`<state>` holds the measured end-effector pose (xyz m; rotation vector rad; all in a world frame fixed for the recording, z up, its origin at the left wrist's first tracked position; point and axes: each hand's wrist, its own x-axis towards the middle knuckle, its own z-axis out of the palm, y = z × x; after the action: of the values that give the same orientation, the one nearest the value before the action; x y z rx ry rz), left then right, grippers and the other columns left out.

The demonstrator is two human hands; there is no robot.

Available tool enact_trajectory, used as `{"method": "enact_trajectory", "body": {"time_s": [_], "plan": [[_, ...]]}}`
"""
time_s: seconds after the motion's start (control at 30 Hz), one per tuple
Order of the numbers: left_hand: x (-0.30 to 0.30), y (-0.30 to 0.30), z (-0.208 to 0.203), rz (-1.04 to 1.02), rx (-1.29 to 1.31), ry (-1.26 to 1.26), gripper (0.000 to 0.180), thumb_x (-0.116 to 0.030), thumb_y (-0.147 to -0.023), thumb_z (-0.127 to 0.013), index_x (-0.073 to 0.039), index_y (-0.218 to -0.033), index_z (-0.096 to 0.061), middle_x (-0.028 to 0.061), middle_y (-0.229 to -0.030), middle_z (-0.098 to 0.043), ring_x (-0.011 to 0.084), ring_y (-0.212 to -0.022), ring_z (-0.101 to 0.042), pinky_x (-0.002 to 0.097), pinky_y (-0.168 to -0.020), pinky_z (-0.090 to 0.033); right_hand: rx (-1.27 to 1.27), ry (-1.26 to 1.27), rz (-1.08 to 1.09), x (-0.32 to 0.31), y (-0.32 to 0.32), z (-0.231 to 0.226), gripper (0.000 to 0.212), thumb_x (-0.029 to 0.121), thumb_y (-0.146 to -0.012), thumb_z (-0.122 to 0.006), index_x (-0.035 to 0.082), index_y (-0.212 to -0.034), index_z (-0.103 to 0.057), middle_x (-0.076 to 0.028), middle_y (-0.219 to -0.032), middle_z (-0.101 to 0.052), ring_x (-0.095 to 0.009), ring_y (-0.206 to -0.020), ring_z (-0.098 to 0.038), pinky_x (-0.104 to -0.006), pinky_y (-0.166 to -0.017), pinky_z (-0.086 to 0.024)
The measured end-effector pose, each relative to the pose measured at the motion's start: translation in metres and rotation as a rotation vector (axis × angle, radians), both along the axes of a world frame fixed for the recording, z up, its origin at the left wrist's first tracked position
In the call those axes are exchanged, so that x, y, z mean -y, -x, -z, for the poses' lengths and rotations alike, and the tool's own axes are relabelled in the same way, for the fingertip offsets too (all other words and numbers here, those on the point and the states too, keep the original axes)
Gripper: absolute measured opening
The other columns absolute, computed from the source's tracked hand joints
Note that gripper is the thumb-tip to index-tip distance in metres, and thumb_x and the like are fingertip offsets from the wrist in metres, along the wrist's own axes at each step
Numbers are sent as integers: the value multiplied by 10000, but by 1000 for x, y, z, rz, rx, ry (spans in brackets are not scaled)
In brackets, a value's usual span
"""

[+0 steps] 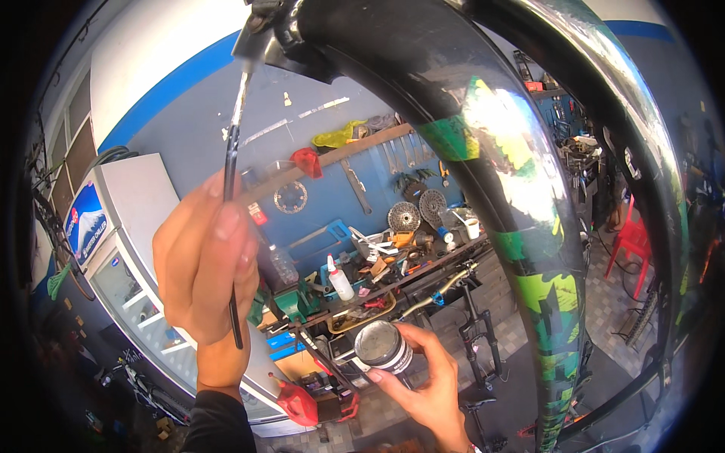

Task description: The person applies grease to the inside of a bicycle head tube using a brush, then inserts the fork steerer tube and installs the handlebar stem and spacers. The person tightens the stem bolts with an Allen key and adjusts the handlebar position.

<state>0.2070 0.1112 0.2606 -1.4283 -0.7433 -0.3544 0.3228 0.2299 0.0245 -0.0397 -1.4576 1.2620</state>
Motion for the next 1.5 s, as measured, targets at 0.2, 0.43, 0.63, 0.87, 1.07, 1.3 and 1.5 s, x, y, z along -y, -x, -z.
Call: {"method": "enact_trajectory", "body": {"time_s": [0.2,0.43,0.63,0.87,1.07,1.3,1.5], "plan": [[-9,-3,0,15,41,-111,437,42,-769,-840,-23,-1188,-733,156,-1178,-754,306,-1004,-745,356,-818,-616,-8,11,-7,-2,-6,2,660,139,-752,-945,-9,-1319,-641,-121,-1128,-759,-183,-1023,-706,-345,-945,-540],[-8,-11,4,29,111,-132,236,-107,-1069,-599,83,-1145,-715,254,-1075,-762,308,-958,-741,386,-844,-595,22,-1,1,-3,-13,1,658,131,-753,-941,-10,-1321,-641,-118,-1140,-756,-179,-1021,-704,-342,-949,-537],[-13,2,-7,301,153,-35,262,-11,-920,-746,54,-1173,-723,218,-1056,-773,330,-907,-770,394,-832,-618,90,38,-74,-1,-16,0,666,100,-761,-895,-11,-1339,-582,-127,-1231,-693,-235,-1184,-659,-396,-1074,-477],[-9,1,-12,221,163,-81,294,-123,-1067,-602,117,-1219,-677,332,-1001,-744,375,-862,-781,410,-812,-640,104,28,-66,1,-17,-4,666,75,-759,-892,-12,-1340,-579,-126,-1229,-692,-233,-1181,-661,-396,-1074,-478],[-5,-3,5,164,101,36,328,-25,-1048,-590,19,-1373,-590,285,-1084,-713,234,-779,-714,385,-843,-623,58,22,9,2,-14,-4,651,152,-755,-948,-11,-1309,-645,-125,-1151,-756,-179,-1030,-703,-342,-952,-535],[-18,5,5,77,74,-74,266,-36,-1054,-604,13,-1315,-634,275,-1140,-736,239,-863,-722,380,-842,-613,104,24,-60,2,-16,1,665,108,-766,-898,-14,-1339,-583,-132,-1233,-698,-239,-1185,-668,-402,-1080,-479],[-18,-2,10,246,189,-35,579,108,-681,-896,-10,-1219,-716,172,-1168,-761,326,-1005,-749,391,-847,-629,54,24,-2,2,-18,0,633,133,-763,-935,-14,-1302,-638,-128,-1179,-753,-178,-1057,-703,-345,-971,-533]]}}
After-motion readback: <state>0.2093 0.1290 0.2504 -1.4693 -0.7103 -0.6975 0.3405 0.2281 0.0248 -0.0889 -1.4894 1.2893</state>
